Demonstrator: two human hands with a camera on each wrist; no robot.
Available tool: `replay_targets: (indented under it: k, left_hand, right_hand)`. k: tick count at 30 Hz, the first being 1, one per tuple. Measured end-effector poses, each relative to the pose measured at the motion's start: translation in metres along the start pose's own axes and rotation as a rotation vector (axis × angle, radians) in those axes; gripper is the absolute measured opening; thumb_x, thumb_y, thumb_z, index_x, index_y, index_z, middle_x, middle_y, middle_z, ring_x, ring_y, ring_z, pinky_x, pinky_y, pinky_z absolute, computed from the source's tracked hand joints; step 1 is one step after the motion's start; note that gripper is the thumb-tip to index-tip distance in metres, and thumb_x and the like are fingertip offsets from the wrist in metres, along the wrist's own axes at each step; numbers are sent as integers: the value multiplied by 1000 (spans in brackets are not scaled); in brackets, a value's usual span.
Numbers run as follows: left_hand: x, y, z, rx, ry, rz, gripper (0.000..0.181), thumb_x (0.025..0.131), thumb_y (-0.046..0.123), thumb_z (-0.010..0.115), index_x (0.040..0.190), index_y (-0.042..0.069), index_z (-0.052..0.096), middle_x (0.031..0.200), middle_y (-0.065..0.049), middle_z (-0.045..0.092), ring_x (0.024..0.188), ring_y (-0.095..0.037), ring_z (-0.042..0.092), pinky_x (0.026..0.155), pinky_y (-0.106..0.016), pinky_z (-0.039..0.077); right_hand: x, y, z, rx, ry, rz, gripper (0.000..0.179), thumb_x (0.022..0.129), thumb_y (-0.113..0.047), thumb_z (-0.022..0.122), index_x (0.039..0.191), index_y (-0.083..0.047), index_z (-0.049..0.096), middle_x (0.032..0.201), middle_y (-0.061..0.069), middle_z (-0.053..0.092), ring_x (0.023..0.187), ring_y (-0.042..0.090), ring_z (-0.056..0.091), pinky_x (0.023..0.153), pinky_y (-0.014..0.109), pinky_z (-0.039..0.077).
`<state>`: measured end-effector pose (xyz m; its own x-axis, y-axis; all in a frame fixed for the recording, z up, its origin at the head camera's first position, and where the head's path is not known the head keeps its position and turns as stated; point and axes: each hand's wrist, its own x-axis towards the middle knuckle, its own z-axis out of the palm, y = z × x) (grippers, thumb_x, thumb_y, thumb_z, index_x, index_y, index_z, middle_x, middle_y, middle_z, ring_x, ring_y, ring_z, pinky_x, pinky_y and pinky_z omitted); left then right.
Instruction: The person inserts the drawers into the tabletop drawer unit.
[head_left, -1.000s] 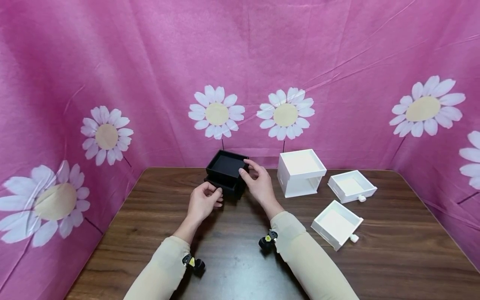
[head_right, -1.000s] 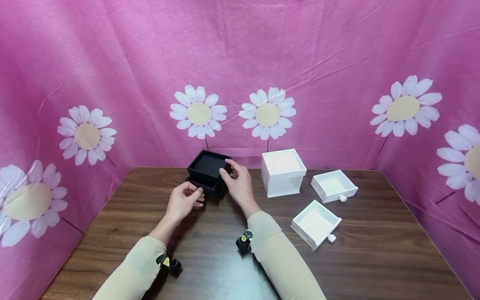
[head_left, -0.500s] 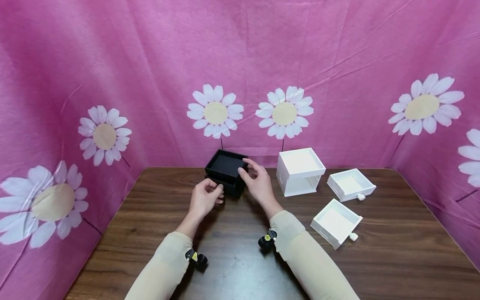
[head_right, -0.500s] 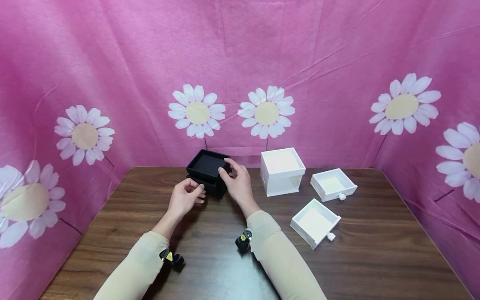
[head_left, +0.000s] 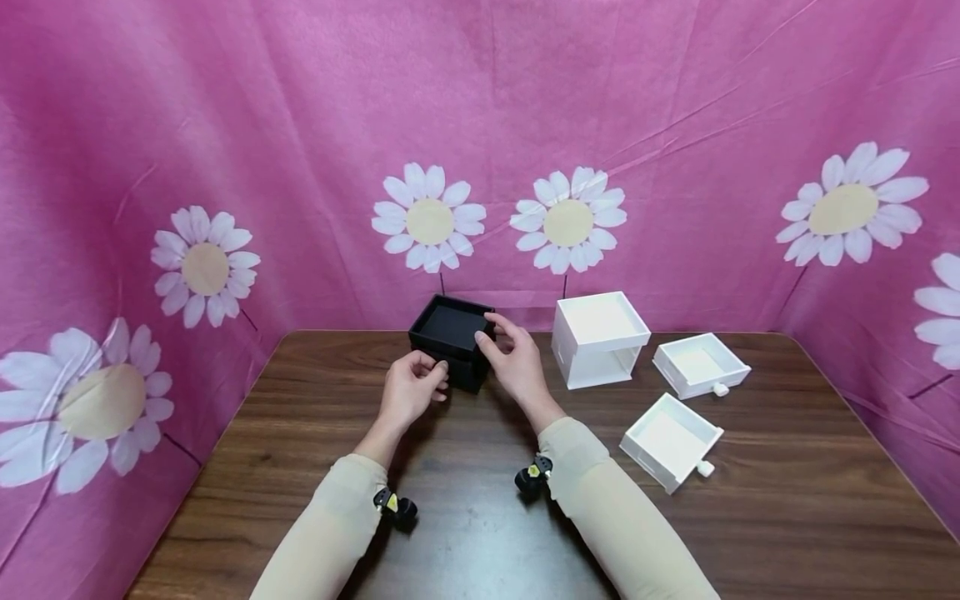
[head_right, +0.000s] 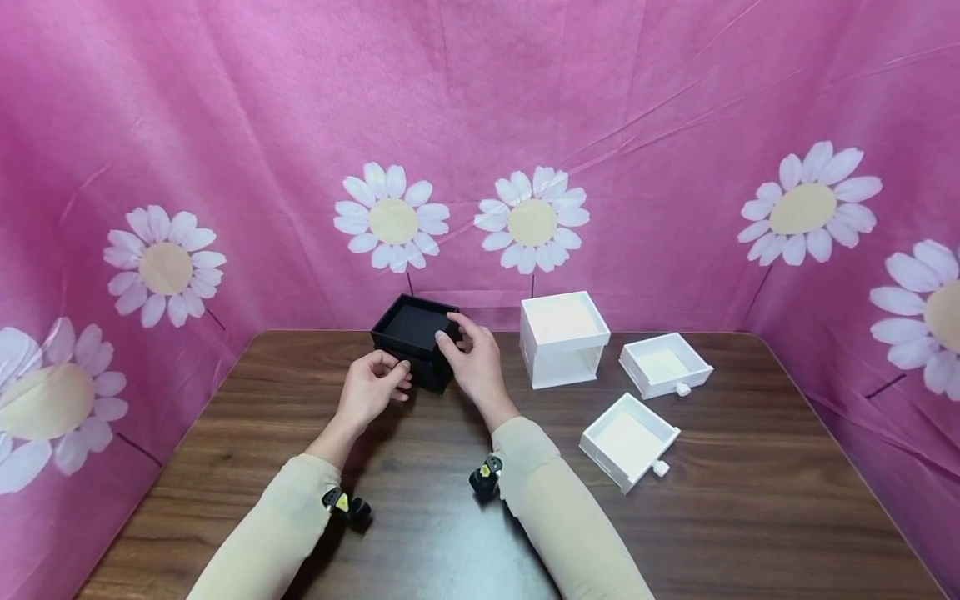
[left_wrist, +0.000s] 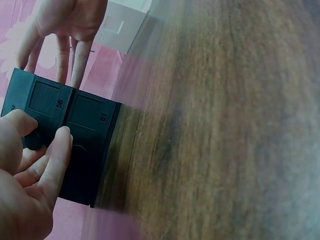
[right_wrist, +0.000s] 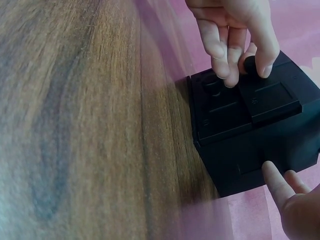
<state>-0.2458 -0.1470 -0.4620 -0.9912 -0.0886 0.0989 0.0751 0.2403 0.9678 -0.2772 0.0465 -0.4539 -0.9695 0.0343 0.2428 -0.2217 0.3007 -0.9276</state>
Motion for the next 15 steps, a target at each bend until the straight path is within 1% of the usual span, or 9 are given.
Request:
replay_targets:
  k: [4, 6, 7, 11, 15]
  left_hand:
    - [2, -1, 1, -2, 1, 2, 14, 99, 4, 72, 92, -4, 66, 81, -23, 76, 51, -7, 68, 54, -30, 64]
    - [3, -1, 2, 5, 1, 6, 14, 99, 5, 72, 91, -5, 66, 81, -24, 76, 52, -9, 69, 53, -30, 63]
    - [3, -1, 2, 13, 2, 9, 14, 99, 5, 72, 91, -5, 66, 81, -25, 76, 52, -11, 69, 53, -31, 63]
    - [3, 1, 0, 69, 2, 19, 16, 100, 9, 73, 91, -3, 68, 84, -28, 76, 49, -10, 65, 50, -32, 61]
    - [2, 1, -1, 117, 3, 18, 18, 100, 14, 74, 92, -1, 70, 84, -26, 76, 46, -8, 60, 49, -30, 59]
  right_hand:
    - [0, 0, 0, -1, -4, 1, 45, 103, -29, 75, 147, -19, 67, 140, 21, 66, 119, 42, 71, 103, 55, 60]
    - [0, 0, 0, 0, -4, 2, 45, 103, -29, 75, 147, -19, 68, 140, 21, 66, 119, 42, 72, 102, 56, 60]
    - [0, 1, 0, 1, -4, 3, 45, 103, -29, 75, 146, -19, 68, 140, 21, 66, 119, 43, 72, 102, 55, 60]
    - [0, 1, 0, 5, 1, -5, 45, 102, -28, 75, 146, -18, 68, 138, 22, 67, 118, 42, 72, 102, 55, 60]
    - [0, 0, 0, 5, 2, -14, 45, 102, -27, 75, 145, -17, 69, 137, 23, 67, 117, 42, 73, 103, 55, 60]
